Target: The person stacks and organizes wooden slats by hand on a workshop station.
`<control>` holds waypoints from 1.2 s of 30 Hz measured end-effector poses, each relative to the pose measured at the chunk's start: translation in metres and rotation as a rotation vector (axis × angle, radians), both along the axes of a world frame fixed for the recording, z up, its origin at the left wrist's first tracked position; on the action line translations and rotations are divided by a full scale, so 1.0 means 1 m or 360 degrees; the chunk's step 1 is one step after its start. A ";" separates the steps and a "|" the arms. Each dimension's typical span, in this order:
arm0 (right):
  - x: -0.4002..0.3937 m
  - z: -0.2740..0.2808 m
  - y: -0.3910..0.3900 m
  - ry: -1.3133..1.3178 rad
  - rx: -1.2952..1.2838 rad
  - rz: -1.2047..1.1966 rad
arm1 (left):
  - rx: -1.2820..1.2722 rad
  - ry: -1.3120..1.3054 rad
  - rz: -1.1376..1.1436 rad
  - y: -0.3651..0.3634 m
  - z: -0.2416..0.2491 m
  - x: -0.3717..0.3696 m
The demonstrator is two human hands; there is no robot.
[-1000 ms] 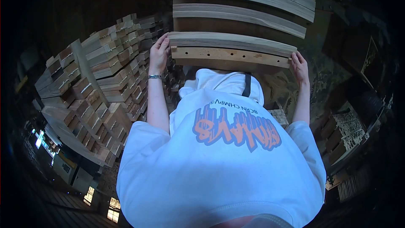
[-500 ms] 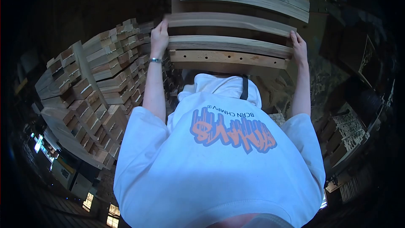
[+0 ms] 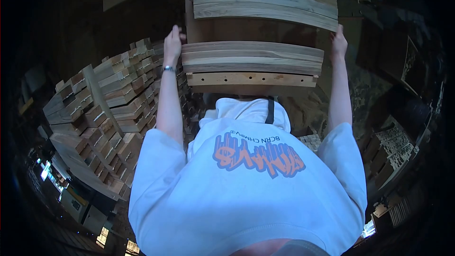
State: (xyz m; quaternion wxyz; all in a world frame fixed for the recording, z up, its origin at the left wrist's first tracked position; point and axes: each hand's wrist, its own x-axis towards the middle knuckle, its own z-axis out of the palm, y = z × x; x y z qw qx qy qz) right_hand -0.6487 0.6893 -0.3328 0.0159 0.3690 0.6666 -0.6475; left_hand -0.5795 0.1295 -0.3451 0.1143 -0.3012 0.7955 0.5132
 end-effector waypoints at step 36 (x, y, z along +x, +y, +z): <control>0.000 0.016 -0.006 -0.0155 0.0141 0.0894 | 0.0547 0.0305 0.0360 -0.003 0.011 -0.011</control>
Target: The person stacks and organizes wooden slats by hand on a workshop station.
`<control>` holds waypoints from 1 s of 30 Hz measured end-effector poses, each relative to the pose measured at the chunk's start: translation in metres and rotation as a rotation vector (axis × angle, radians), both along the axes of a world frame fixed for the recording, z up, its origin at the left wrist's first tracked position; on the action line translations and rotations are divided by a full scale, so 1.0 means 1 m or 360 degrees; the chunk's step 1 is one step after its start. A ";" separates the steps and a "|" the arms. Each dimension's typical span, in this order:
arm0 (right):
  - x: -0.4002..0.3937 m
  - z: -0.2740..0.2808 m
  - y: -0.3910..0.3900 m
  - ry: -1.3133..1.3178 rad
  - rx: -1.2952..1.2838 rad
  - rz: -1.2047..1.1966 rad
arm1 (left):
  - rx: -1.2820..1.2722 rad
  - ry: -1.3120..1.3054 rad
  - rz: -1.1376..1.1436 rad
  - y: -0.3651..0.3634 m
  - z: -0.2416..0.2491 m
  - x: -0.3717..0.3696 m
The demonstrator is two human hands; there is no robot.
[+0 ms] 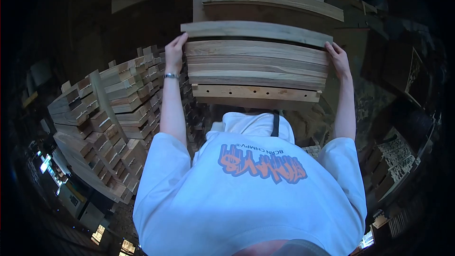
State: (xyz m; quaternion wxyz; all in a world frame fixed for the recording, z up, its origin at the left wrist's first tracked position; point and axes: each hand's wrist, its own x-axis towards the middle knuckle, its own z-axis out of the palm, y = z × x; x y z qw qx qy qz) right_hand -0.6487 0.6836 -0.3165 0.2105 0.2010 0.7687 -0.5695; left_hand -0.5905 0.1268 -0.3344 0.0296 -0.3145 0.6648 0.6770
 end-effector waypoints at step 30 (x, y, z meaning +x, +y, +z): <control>-0.058 0.002 -0.004 0.0109 -0.0234 0.0181 | 0.0063 -0.0018 -0.0386 -0.021 0.012 -0.076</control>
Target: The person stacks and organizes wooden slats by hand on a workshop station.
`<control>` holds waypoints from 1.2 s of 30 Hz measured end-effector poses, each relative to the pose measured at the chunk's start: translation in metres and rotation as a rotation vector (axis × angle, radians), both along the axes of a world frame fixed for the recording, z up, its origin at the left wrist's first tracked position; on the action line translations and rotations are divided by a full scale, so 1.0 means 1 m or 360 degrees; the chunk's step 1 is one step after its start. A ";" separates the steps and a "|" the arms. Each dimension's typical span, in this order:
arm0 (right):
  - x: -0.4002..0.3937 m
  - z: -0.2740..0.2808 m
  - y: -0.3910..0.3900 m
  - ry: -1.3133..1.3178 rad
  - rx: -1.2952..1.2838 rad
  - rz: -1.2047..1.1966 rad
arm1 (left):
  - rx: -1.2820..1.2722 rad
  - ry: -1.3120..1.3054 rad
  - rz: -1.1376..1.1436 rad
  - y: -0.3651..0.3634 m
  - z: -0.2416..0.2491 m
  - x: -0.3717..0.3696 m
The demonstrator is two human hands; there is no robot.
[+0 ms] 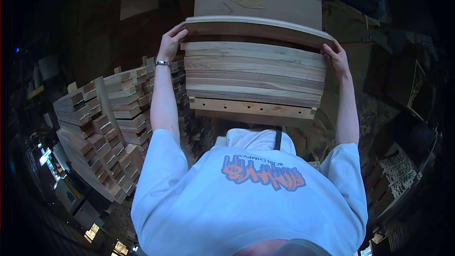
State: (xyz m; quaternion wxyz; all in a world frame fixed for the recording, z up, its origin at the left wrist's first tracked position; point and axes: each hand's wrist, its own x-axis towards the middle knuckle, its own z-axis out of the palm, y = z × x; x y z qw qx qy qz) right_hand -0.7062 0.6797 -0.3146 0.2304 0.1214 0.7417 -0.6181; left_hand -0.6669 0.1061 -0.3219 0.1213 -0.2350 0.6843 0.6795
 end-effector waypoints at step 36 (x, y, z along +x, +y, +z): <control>0.069 0.034 -0.081 0.1229 0.1571 -0.0178 | -0.0611 -0.0092 0.0162 0.025 0.019 0.044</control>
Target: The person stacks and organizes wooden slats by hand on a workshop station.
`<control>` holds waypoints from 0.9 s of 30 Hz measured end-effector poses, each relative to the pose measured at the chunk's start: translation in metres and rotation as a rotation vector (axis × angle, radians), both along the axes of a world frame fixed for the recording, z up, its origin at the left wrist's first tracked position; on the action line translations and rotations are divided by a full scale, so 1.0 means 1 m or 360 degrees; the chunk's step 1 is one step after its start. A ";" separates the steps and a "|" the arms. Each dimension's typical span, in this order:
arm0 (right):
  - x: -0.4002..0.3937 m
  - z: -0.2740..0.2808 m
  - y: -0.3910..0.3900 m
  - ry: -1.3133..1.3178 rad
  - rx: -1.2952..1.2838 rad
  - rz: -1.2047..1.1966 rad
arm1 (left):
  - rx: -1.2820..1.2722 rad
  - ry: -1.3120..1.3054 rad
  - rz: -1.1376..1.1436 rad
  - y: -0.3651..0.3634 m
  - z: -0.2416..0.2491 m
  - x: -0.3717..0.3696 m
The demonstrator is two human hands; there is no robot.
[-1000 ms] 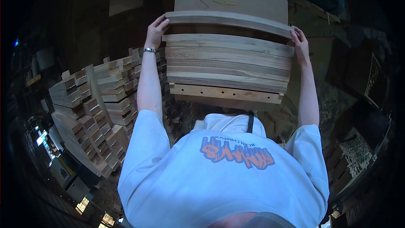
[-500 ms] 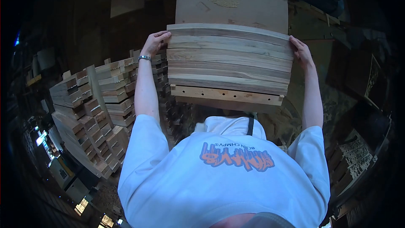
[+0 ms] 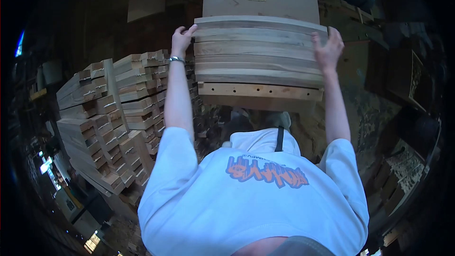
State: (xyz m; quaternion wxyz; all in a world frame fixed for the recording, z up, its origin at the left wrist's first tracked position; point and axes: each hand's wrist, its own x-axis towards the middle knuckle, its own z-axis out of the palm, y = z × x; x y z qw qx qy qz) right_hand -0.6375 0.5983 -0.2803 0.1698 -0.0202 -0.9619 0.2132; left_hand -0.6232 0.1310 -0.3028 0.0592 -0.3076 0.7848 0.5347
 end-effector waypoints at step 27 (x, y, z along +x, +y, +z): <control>-0.135 -0.032 -0.193 0.0126 0.0097 0.0304 | -0.1471 0.0690 -0.0796 0.193 -0.020 -0.321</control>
